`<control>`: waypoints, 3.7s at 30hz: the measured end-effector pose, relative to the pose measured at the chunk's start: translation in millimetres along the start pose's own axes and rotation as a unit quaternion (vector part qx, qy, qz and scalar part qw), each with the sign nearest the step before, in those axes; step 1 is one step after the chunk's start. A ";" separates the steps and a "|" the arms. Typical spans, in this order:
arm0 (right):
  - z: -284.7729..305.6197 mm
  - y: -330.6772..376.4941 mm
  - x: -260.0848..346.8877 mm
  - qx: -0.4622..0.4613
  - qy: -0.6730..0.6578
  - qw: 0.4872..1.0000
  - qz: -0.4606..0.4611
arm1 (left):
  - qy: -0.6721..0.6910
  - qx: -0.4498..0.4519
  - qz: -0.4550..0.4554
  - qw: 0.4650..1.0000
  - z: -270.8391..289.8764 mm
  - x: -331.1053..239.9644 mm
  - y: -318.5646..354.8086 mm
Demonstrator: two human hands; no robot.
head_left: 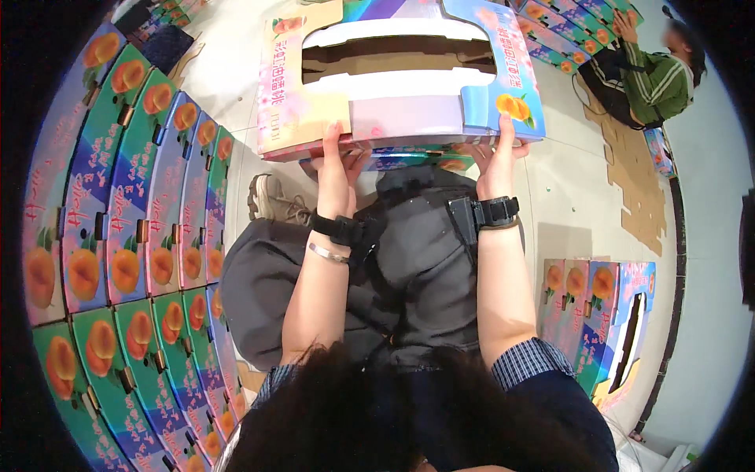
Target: The recorder is sitting on the floor in a warehouse or factory setting, assembling printed cardboard fruit boxes.
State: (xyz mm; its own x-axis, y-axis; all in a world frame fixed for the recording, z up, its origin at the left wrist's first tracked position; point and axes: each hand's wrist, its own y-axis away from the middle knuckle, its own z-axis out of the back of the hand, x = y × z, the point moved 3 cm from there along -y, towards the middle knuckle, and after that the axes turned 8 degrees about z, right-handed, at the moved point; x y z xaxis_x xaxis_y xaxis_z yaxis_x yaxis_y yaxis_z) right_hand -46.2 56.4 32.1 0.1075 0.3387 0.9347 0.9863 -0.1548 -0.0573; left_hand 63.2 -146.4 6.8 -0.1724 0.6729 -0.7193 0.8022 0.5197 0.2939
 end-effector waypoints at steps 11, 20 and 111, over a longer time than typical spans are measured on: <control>-1.5 -44.2 -23.3 -0.021 0.109 0.993 0.029 | -0.143 -0.018 0.081 0.986 -14.2 -12.4 -33.3; 0.3 -37.0 -19.0 0.010 0.184 0.982 -0.032 | -0.186 -0.059 0.097 0.976 -9.4 -11.9 -32.5; 406.8 304.4 166.2 -0.584 -0.051 0.809 0.054 | -0.331 0.441 0.194 0.812 -268.5 322.8 211.6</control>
State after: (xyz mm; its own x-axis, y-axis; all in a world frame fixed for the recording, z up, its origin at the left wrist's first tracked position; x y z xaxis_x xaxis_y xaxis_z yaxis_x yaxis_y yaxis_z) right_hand 322.8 443.1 27.3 0.2541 0.3306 0.9089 0.1868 -0.9388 0.2892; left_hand 23.8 322.1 5.8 0.3014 0.1150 -0.9465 0.8706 -0.4380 0.2240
